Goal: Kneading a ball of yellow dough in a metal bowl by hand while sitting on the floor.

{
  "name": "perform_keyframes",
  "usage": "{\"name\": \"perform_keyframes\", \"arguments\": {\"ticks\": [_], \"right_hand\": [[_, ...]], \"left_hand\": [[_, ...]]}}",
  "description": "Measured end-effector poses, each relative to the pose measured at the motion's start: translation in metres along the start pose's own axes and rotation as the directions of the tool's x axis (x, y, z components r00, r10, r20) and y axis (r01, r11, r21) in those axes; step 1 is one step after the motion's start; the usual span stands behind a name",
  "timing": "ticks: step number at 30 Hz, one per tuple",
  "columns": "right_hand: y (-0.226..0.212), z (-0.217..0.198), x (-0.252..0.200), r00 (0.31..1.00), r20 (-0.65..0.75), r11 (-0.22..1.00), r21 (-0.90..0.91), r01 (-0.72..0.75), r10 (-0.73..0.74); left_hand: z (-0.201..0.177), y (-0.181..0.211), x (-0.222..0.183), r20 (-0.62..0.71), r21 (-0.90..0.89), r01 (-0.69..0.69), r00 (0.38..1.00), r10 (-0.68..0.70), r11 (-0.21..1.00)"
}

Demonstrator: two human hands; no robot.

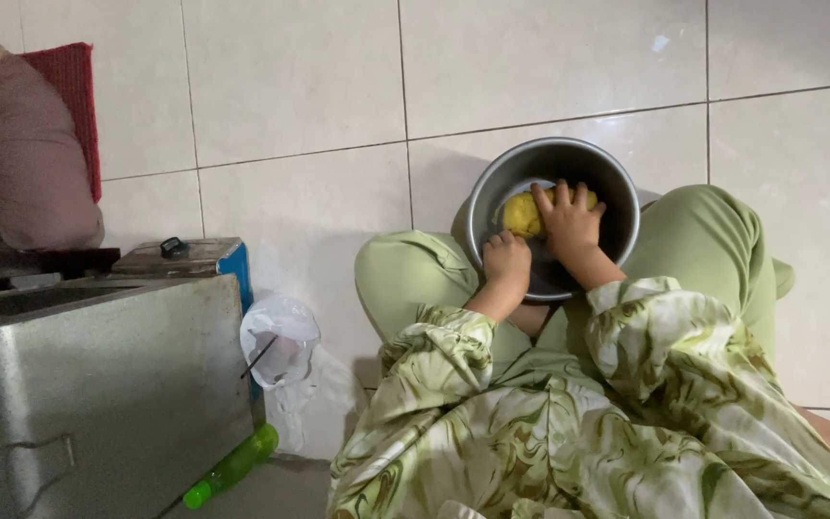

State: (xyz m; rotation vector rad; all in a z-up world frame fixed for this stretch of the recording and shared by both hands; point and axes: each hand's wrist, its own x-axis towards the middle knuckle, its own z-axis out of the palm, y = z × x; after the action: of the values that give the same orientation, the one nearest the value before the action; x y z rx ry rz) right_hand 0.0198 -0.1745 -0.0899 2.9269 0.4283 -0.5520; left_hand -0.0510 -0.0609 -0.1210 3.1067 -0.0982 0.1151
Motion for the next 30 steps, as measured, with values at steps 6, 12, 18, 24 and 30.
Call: {"name": "perform_keyframes", "arguments": {"ticks": [6,12,18,24,30], "right_hand": [[0.008,0.001,0.008,0.997,-0.061,0.998,0.026,0.05,-0.048],[0.026,-0.024,-0.012,0.993,-0.032,0.948,0.296,0.114,-0.11],[0.047,-0.025,-0.019,0.994,-0.07,0.773,0.625,0.108,-0.082],[0.046,-0.021,-0.017,0.994,-0.055,0.789,0.604,0.113,-0.1],[0.033,-0.014,-0.008,0.992,-0.075,0.941,0.315,0.119,-0.1]], "left_hand": [[-0.018,0.004,0.022,0.405,-0.068,0.028,0.914,0.002,0.997],[-0.048,0.001,0.033,0.577,-0.247,0.11,0.815,0.055,0.963],[-0.137,-0.005,0.052,0.296,-0.624,0.058,0.94,0.167,0.779],[-0.038,-0.029,0.072,0.274,-0.626,0.136,0.96,0.053,0.768],[-0.094,-0.025,0.089,0.579,-0.487,0.344,0.815,0.003,0.803]]}}
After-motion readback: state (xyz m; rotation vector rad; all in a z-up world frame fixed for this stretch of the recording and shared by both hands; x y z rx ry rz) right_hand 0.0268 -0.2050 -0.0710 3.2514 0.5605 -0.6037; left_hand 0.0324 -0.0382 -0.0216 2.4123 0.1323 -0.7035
